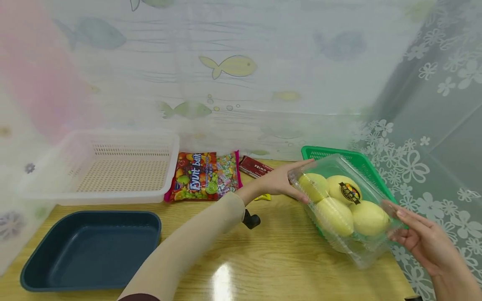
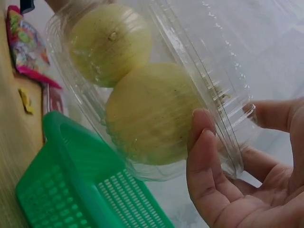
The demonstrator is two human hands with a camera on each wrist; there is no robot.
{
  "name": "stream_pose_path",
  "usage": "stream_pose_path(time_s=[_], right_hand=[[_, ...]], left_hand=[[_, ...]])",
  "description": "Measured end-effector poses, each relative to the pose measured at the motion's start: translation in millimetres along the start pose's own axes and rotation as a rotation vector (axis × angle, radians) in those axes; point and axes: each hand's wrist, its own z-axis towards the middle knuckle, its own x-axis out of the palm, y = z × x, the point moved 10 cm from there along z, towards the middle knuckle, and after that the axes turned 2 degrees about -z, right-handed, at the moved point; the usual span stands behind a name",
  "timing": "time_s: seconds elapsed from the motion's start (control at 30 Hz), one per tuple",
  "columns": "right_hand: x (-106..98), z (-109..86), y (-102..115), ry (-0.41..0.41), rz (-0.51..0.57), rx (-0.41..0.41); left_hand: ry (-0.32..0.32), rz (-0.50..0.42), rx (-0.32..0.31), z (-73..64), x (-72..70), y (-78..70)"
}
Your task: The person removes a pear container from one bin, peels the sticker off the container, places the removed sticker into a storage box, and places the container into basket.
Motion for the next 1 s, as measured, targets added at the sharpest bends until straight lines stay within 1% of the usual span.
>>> stream_pose_path(time_s=[0.07, 0.1, 0.17, 0.23, 0.33, 0.47, 0.53, 0.6, 0.67, 0.8, 0.83, 0.9, 0.93, 1.0], right_hand=[[-0.7, 1.1, -0.3, -0.008, -0.015, 0.001], [-1.8, 1.9, -0.4, -0.021, -0.027, -0.001], [-4.5, 3.0, -2.2, -0.06, -0.048, 0.007], [-6.7, 4.2, -3.9, -0.105, -0.053, 0.011], [-9.4, 4.1, -6.5, -0.187, -0.054, 0.009], [-9.1, 2.9, -8.4, -0.285, -0.024, -0.026], [-7.5, 2.5, -9.4, -0.314, -0.005, -0.047], [-4.5, 1.4, -11.0, -0.322, -0.029, -0.049], [0.6, 2.1, -10.9, -0.302, -0.075, -0.06], [14.7, 6.2, -8.0, -0.228, -0.126, -0.134], [16.8, 7.3, -7.8, -0.228, -0.126, -0.143], [17.4, 7.6, -10.5, -0.281, -0.146, -0.12], [17.4, 7.0, -13.5, -0.319, -0.173, -0.082], [16.8, 4.9, -20.2, -0.41, -0.313, 0.032]], left_hand=[[-0.01, -0.043, 0.006, -1.9, 0.9, 1.5], [-0.014, -0.069, 0.01, -2.7, 1.6, 2.4], [-0.036, -0.092, 0.009, -5.0, 1.3, 5.1], [-0.065, -0.097, 0.01, -7.9, 0.1, 7.3], [-0.12, -0.074, 0.007, -12.9, -3.5, 9.3], [-0.188, -0.038, -0.011, -20.0, -6.7, 10.1], [-0.211, -0.039, -0.017, -23.3, -6.7, 9.8], [-0.242, -0.026, -0.029, -26.9, -7.7, 9.8], [-0.273, -0.023, -0.036, -30.2, -9.0, 9.5], [-0.352, -0.013, -0.051, -37.2, -13.3, 8.9], [-0.369, -0.016, -0.052, -38.9, -13.9, 8.6], [-0.399, -0.019, -0.055, -42.3, -14.0, 8.0], [-0.415, -0.014, -0.061, -44.1, -14.0, 8.0], [-0.444, -0.007, -0.075, -47.9, -13.6, 8.1]])
